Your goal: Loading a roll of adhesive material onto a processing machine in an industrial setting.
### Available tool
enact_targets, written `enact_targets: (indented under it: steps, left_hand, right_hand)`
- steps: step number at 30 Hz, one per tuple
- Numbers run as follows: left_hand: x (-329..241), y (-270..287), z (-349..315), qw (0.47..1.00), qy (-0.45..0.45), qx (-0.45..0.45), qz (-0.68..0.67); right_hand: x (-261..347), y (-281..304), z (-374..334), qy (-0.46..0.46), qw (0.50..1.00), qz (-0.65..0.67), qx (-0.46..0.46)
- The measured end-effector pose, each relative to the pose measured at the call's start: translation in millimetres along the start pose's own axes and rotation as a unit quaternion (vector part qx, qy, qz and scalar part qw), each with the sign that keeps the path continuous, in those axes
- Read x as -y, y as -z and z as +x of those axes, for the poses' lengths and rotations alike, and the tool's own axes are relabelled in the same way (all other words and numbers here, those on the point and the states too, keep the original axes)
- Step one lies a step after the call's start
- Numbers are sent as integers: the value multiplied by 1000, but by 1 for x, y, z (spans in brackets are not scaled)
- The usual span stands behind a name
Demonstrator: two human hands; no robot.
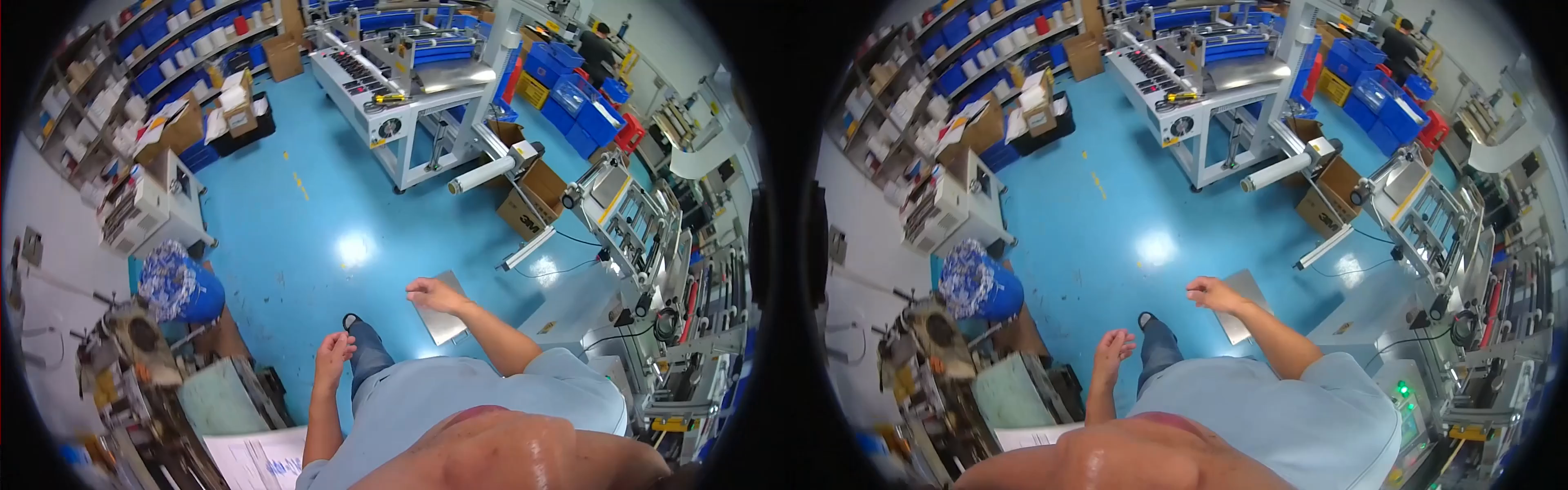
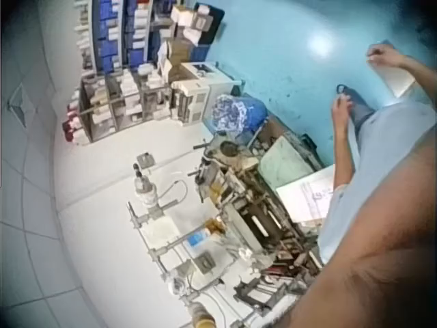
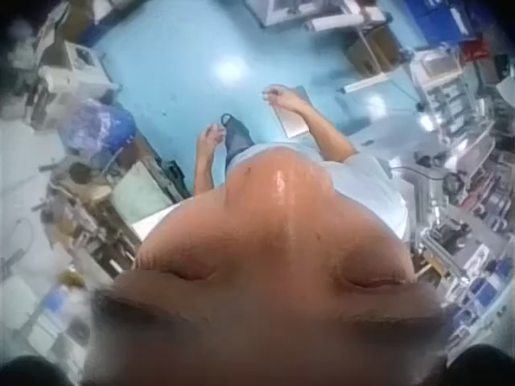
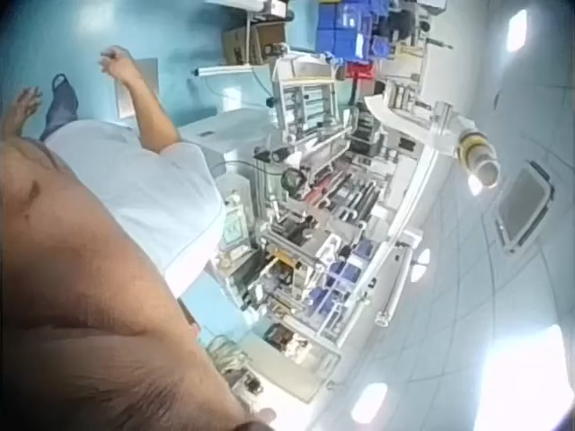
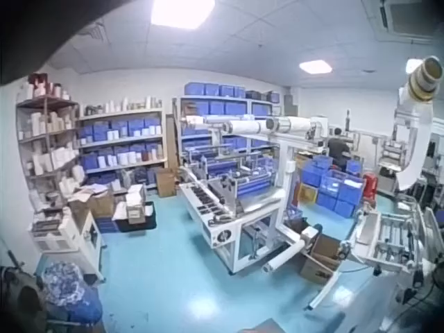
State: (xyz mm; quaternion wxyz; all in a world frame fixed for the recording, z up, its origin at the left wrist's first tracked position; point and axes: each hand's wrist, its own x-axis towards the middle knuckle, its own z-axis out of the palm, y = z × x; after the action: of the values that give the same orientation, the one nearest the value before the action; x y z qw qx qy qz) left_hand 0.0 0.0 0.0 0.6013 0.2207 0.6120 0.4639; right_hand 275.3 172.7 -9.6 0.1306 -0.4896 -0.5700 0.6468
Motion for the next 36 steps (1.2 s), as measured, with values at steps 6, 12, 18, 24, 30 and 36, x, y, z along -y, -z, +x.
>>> enact_targets:
  steps: [6, 12, 18, 24, 30, 36]
  left_hand:
    - [-125, 29, 191, 985, -111, 50, 118]
    - [-345, -120, 284, 893, -342, 179, 232]
    - [-517, -312, 293, 689, -619, 234, 295]
    - [-638, -472, 338, 541, -792, 24, 280]
    - [-684, -555, 379, 535, -781, 17, 323]
    - [-702, -581, 375, 519, -760, 12, 391]
  right_hand:
    - [62, 121, 64, -3, 976, 66, -209]
    - [230, 286, 61, 145, 904, 76, -396]
    - [379, 441, 87, 343, 798, 235, -437]
    - [484, 547, 148, 431, 716, 368, -407]
    - [537, 606, 185, 544, 702, 354, -292]
    - [530, 679, 204, 619, 667, 395, -121]
